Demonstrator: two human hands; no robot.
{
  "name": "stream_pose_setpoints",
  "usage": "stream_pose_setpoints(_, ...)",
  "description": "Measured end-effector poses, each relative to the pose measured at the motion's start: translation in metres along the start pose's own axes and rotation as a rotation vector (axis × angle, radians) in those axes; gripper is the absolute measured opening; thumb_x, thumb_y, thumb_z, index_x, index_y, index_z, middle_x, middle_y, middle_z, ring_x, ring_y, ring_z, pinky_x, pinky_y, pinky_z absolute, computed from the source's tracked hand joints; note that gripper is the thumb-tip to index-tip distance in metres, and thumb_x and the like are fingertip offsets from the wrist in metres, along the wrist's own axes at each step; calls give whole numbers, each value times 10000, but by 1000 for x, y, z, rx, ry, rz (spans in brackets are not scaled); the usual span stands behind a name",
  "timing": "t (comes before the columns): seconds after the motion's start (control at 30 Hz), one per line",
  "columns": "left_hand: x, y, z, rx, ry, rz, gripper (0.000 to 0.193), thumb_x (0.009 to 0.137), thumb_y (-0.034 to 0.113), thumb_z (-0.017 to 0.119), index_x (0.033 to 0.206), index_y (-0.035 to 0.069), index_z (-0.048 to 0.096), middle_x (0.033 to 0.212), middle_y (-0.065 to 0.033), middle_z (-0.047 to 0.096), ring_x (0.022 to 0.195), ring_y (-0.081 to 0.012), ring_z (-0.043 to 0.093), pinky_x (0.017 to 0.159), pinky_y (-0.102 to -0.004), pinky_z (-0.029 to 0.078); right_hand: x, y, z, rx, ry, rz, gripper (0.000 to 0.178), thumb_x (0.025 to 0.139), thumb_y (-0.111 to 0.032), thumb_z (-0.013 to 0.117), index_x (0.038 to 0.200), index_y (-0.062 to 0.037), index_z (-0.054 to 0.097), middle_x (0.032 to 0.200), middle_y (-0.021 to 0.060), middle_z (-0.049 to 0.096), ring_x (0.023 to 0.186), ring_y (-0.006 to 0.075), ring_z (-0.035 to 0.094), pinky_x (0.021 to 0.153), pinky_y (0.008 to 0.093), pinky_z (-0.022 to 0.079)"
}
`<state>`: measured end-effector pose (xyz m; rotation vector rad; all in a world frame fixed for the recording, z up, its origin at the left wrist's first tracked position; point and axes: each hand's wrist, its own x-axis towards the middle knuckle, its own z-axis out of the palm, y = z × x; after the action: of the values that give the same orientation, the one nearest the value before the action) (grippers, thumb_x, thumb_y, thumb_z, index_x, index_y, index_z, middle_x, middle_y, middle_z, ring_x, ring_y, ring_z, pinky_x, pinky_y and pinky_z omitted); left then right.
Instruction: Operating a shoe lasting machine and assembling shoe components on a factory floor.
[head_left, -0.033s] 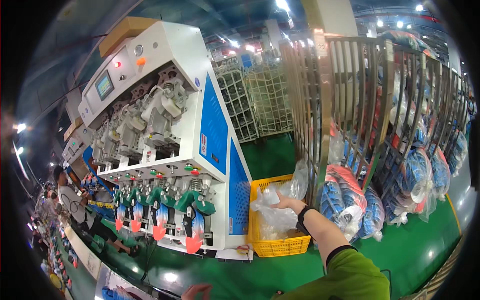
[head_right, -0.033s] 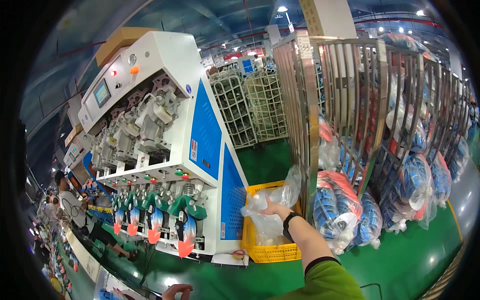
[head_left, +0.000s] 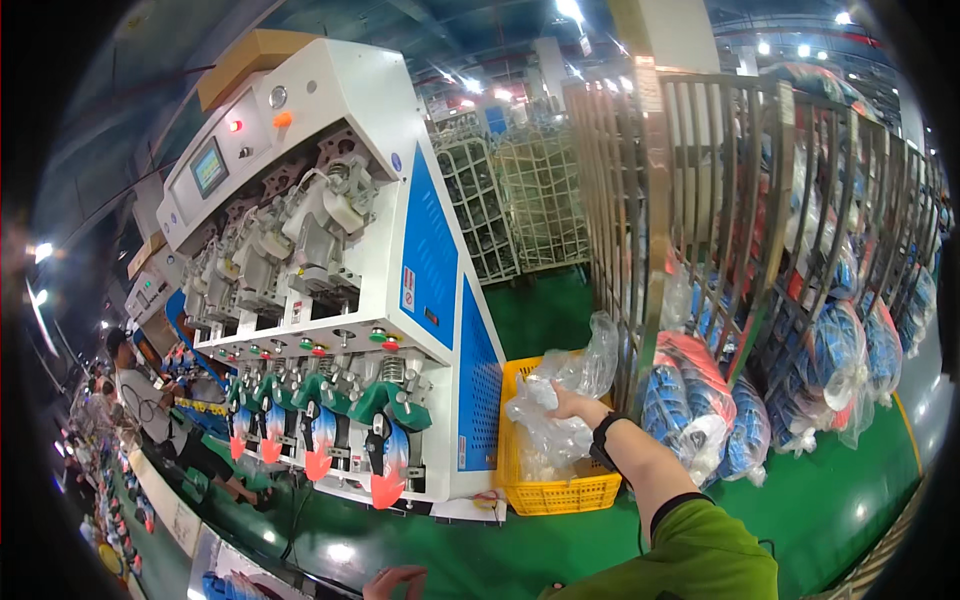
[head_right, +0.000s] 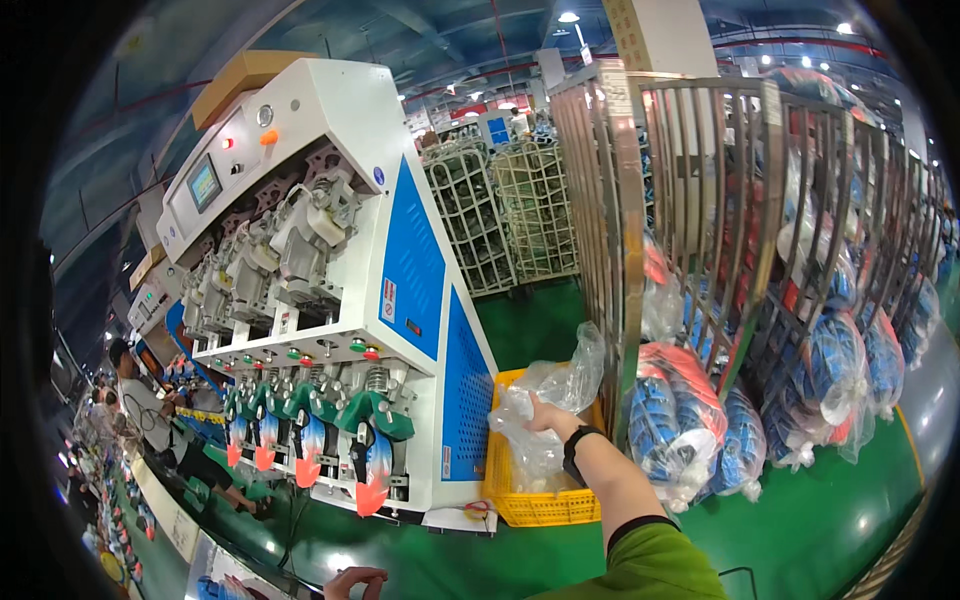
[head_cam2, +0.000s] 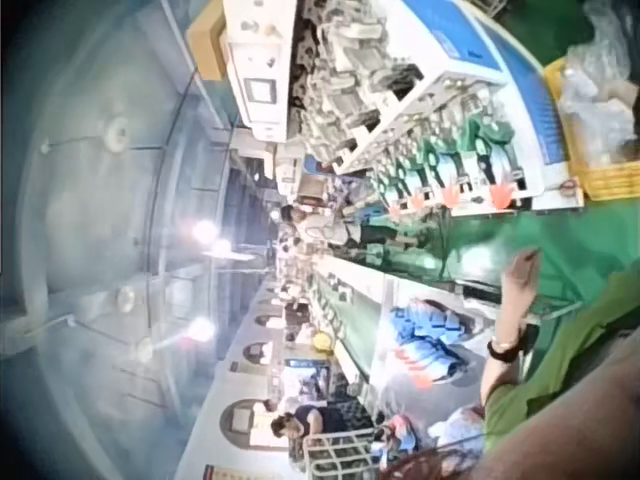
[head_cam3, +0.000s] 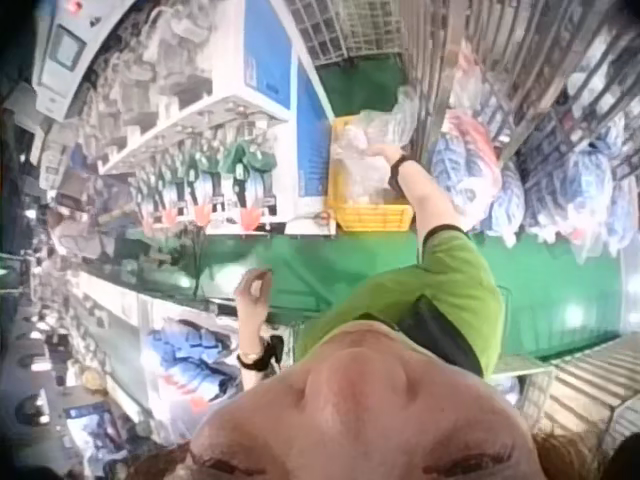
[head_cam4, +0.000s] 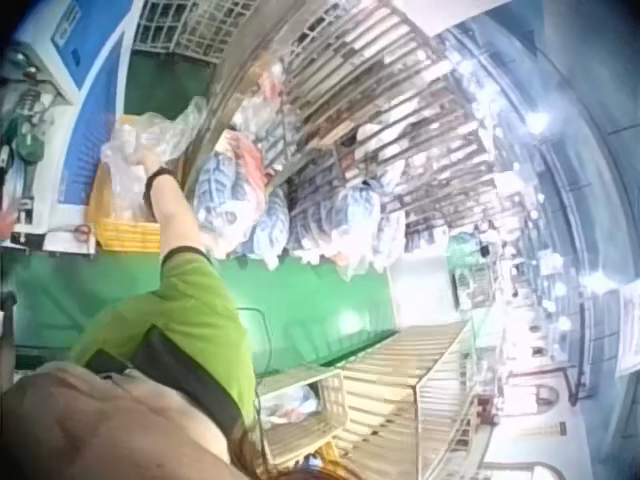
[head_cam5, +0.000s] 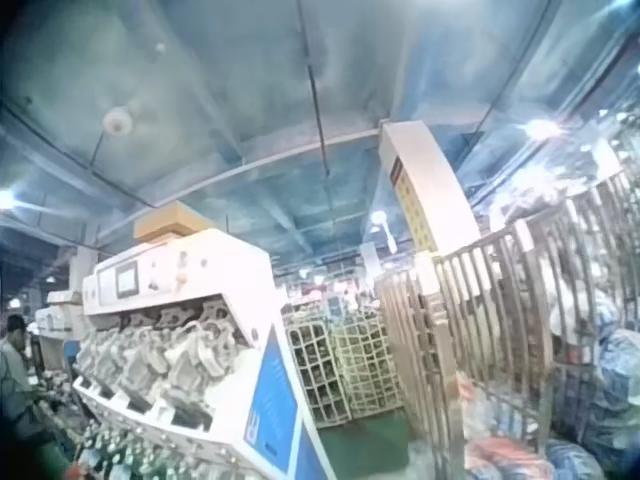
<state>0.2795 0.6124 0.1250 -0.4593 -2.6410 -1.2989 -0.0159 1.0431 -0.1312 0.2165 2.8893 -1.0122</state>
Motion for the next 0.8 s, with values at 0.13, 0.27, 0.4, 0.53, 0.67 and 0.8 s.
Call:
stream_pose_setpoints(0.13,41,11,-9,-235,48,5,90,811,-59,510,861,-35,581,797,-83,617,752,-151,568,713,-268,444,-16,-121,-18,-301,-183,-324,555,750,-407,621,1168,-57,517,1098,168,575,995,325,554,842,370,432)
stream_pose_setpoints(0.27,114,103,-39,-488,8,573,131,845,80,510,783,-24,559,692,-110,582,616,-232,548,532,-302,449,-8,-185,-16,-44,-504,-755,488,781,-364,607,1146,-49,527,1080,172,578,985,335,551,828,373,446)
stream_pose_setpoints(0.4,160,152,-5,-725,245,988,63,810,73,519,790,35,566,749,-39,582,609,-162,554,566,-268,480,-12,-242,-51,-45,-591,-1044,426,836,-312,569,1176,-62,512,1130,137,563,1021,282,542,863,350,425)
stream_pose_setpoints(0.53,159,129,-8,-596,496,999,55,801,64,522,799,33,568,757,-36,583,611,-159,556,573,-266,482,-15,-279,-46,14,-653,-1344,362,805,-195,620,1121,-37,541,1046,100,602,949,240,572,794,352,439)
stream_pose_setpoints(0.67,140,132,0,-415,718,979,53,793,56,526,808,32,570,765,-33,584,614,-156,559,580,-264,483,-67,-344,-126,471,-737,-1500,211,733,8,631,933,-51,599,957,106,627,846,261,609,725,317,482)
stream_pose_setpoints(0.8,95,135,5,-322,886,951,57,785,48,529,816,30,573,773,-30,585,616,-152,562,587,-262,485,-105,-409,-166,956,-1674,-1609,187,740,-46,613,921,-7,581,999,148,594,868,241,587,732,305,474)
